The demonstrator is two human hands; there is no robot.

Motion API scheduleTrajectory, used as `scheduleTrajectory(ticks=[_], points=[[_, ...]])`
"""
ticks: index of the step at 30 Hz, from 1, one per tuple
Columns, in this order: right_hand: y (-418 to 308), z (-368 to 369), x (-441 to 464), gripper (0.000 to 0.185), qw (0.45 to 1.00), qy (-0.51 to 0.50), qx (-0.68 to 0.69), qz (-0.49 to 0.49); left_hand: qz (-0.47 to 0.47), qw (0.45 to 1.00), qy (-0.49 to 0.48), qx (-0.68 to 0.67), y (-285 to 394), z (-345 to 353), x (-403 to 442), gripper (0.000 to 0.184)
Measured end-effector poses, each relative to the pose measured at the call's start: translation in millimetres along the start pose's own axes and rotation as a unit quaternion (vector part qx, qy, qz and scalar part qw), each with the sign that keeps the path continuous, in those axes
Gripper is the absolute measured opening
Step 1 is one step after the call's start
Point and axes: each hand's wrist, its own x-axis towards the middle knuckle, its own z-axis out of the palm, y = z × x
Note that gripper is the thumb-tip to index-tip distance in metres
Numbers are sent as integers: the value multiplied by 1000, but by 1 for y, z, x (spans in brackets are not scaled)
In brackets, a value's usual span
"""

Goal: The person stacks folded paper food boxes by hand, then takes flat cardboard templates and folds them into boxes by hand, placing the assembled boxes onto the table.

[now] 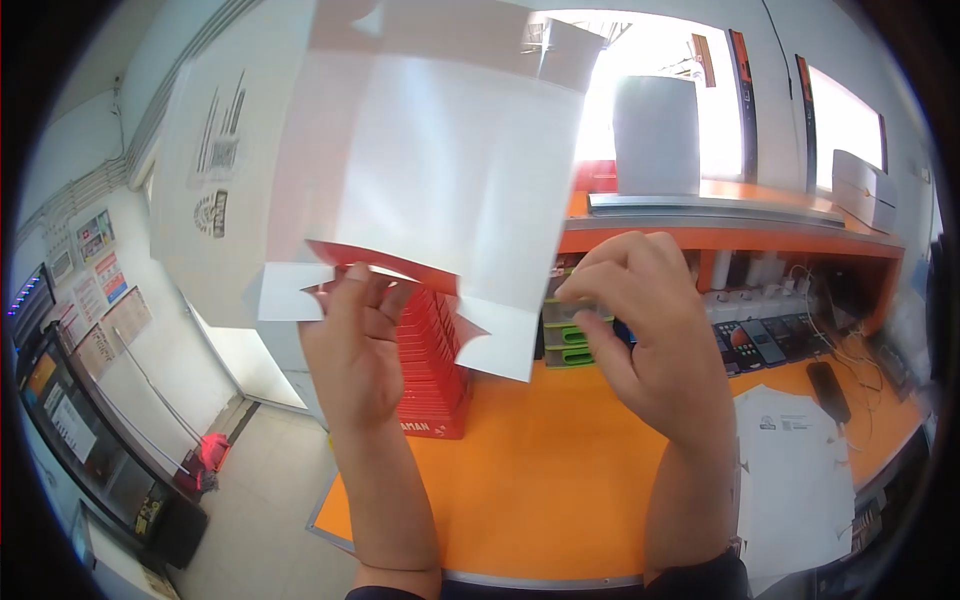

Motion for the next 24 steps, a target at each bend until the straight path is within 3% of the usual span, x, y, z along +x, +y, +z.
scheduleTrajectory(ticks=[6,8,13,19,24], points=[[-11,14,0,24,998,-24,35,-50,-14,998,20,-64,8,2,-2,30],[-11,17,3,23,997,21,37,-70,-6,997,25,-66,5,11,-4,26],[-10,21,5,22,992,72,16,-104,-5,1000,1,-29,-1,25,-11,35],[-7,37,5,18,980,180,-26,-79,30,999,12,36,-13,41,-20,35],[-11,38,4,18,982,185,-4,-50,4,1000,9,25,-13,41,-21,34]])
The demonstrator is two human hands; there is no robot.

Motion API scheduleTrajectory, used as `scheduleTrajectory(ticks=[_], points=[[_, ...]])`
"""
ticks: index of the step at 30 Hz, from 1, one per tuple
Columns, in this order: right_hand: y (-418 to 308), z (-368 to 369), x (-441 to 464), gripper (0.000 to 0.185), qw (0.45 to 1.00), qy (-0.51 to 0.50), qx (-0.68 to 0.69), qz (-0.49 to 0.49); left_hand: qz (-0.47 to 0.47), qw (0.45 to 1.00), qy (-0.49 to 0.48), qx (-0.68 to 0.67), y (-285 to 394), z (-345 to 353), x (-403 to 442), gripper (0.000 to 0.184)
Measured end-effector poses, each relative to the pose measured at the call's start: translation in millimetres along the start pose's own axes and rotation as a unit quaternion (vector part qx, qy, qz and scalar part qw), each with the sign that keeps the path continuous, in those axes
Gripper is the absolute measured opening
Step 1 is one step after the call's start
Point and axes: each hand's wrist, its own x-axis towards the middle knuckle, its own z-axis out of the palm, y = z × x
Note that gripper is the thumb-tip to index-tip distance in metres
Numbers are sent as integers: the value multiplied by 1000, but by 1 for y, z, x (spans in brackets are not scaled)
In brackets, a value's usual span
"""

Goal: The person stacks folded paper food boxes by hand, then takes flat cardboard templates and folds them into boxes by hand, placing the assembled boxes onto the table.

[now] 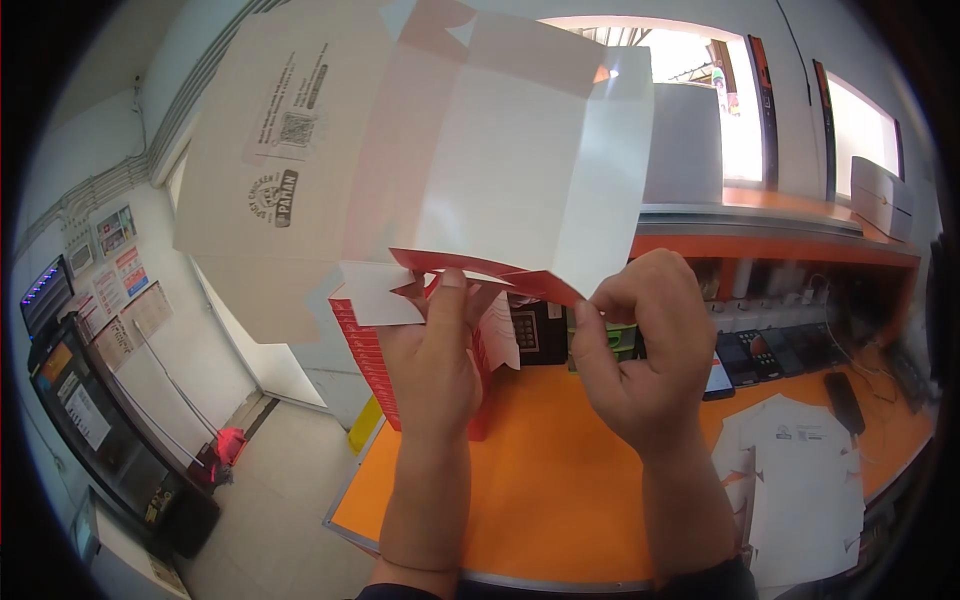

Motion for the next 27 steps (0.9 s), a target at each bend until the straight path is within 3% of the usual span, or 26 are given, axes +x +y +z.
scheduleTrajectory(ticks=[8,14,17,22,24,27], points=[[-5,-6,3,18,998,-52,-26,-1,-3,994,-25,102,-6,8,-8,34],[2,-7,1,17,995,-84,-14,42,33,987,-84,133,-7,15,-5,59],[3,-10,0,16,989,-118,36,87,-42,971,-116,206,4,12,-5,63],[-2,-11,5,22,960,-123,175,179,172,888,-184,384,-24,16,-7,81],[4,-12,-5,23,967,-114,168,152,241,828,-209,461,-24,25,-14,90],[12,-16,-14,26,992,-87,65,62,199,827,-207,483,-22,33,-19,93]])
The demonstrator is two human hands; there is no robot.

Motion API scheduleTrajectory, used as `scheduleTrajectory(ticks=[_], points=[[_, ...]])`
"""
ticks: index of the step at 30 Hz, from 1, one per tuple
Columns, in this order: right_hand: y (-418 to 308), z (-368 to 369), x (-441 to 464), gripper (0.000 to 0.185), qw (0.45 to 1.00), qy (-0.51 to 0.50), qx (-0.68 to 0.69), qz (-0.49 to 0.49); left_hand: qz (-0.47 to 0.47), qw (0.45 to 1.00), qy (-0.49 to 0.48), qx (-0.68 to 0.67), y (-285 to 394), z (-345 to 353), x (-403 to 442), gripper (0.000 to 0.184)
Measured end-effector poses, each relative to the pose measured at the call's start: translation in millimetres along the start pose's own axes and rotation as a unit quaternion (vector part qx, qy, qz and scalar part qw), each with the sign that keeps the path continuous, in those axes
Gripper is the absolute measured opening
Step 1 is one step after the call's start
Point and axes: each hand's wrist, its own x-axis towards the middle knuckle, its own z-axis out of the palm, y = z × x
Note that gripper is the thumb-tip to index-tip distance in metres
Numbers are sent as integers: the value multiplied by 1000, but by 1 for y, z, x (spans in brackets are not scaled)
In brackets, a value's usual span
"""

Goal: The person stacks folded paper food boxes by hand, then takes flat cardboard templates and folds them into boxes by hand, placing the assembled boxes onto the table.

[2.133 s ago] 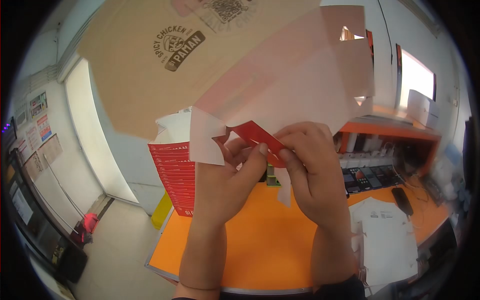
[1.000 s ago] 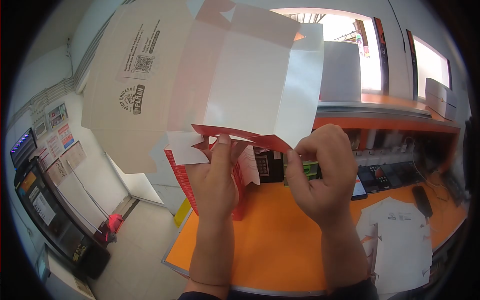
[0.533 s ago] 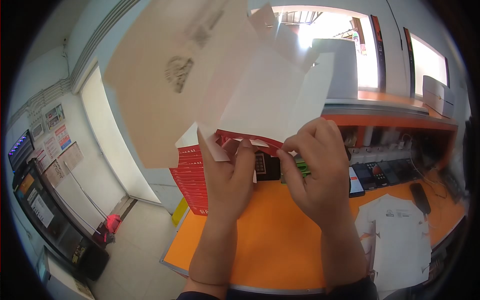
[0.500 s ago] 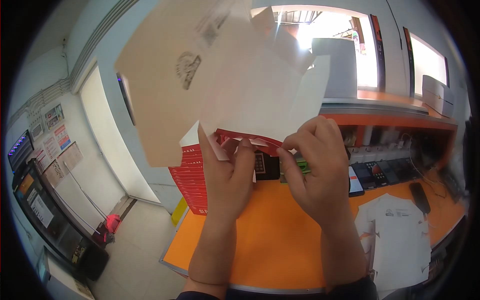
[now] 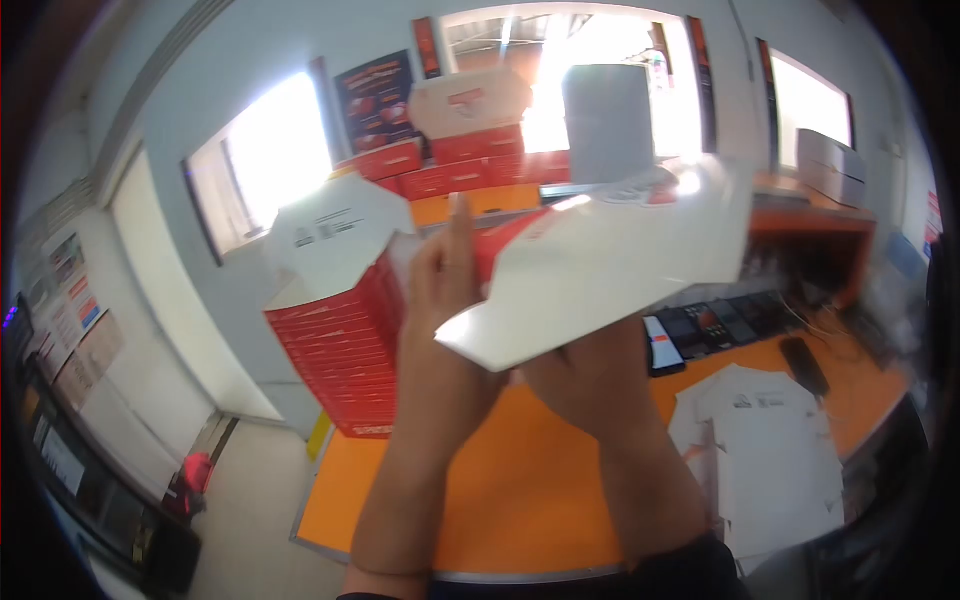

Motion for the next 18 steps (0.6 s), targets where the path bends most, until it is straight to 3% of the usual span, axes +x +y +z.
scheduleTrajectory(ticks=[1,2,5,7,9,10,13,18], points=[[1,1,-1,26,998,20,-48,-38,-16,1000,-8,5,0,-1,1,92],[-1,3,0,23,999,29,-22,9,72,995,49,41,-12,4,3,84],[8,3,4,20,997,70,21,17,120,991,48,32,-12,-5,5,79],[-1,2,13,14,979,122,137,91,116,993,27,12,-9,-9,4,76],[3,-2,14,9,986,109,83,97,120,993,1,8,-15,-13,4,75],[4,-2,15,7,984,115,86,102,77,997,-23,-12,-10,-16,3,72],[8,-2,13,12,994,80,-14,77,135,990,-1,29,-23,-20,7,71],[5,27,5,25,995,91,-27,43,89,995,40,16,-23,-22,7,60]])
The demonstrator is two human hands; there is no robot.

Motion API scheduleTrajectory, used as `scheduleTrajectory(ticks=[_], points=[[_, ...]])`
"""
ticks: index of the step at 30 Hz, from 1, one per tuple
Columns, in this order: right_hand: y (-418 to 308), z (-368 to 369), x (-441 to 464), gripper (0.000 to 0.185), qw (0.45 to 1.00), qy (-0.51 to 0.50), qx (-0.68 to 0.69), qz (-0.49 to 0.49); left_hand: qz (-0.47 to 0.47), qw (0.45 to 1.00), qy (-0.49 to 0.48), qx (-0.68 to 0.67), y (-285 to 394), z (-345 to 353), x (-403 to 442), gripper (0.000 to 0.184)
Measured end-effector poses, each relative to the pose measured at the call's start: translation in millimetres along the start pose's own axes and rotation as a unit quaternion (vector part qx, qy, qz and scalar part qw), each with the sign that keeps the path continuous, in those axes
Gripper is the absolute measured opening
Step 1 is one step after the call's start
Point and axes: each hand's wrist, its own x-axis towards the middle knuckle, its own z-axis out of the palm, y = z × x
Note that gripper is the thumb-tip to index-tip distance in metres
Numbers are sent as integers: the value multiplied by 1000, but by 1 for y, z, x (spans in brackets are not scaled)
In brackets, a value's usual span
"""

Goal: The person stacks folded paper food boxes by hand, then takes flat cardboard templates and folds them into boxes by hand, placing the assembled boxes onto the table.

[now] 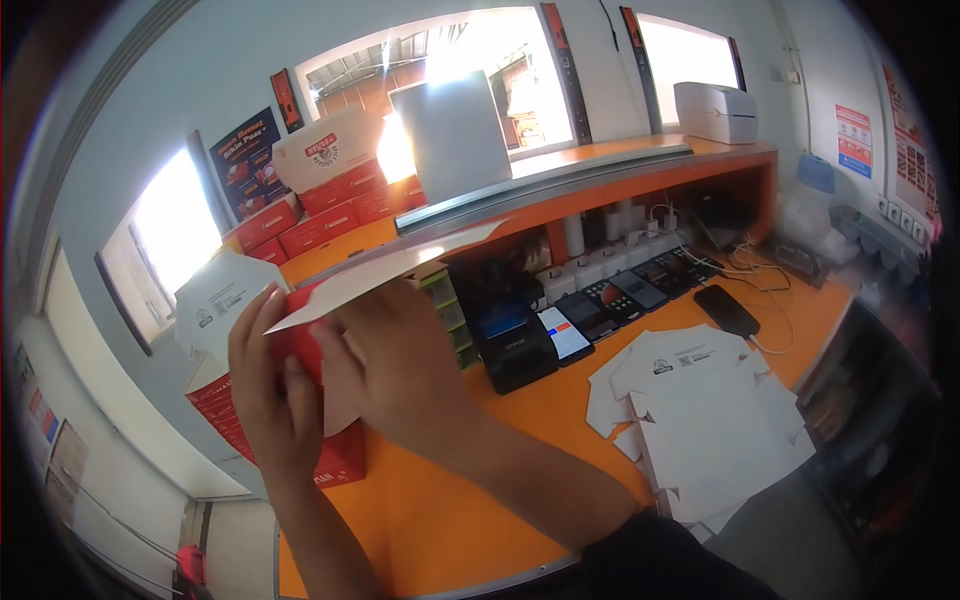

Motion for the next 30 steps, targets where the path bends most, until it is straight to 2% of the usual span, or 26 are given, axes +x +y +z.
scheduleTrajectory(ticks=[3,6,10,13,16,17,19,22,23,25,28,30], points=[[-9,4,-4,25,1000,-4,-1,7,-43,999,4,9,-1,0,-1,59],[-9,1,-3,27,997,-66,11,42,-10,999,53,2,-10,8,-5,51],[-15,11,-22,30,996,-66,-31,46,-46,994,92,-45,-6,19,-6,38],[-10,14,-18,29,994,-62,44,83,-8,997,77,-25,-17,16,-5,38],[-3,10,-7,25,976,-103,135,135,-35,993,87,-70,-26,14,-8,36],[-5,7,-3,22,968,-60,190,155,-76,988,99,-91,-24,15,-9,36],[3,-1,3,21,978,-57,149,137,-148,974,120,-120,-22,14,-11,39],[24,-14,7,21,996,10,42,74,-218,941,132,-222,-25,3,-11,41],[31,-22,11,21,998,31,-7,48,-233,928,153,-247,-24,0,-8,42],[37,-38,16,21,993,62,-61,86,-259,902,197,-286,-26,-5,-4,42],[51,-43,18,36,979,133,-124,88,-268,854,248,-371,-32,-7,0,42],[57,-38,19,49,979,134,36,151,-278,813,271,-434,-35,-6,-2,44]])
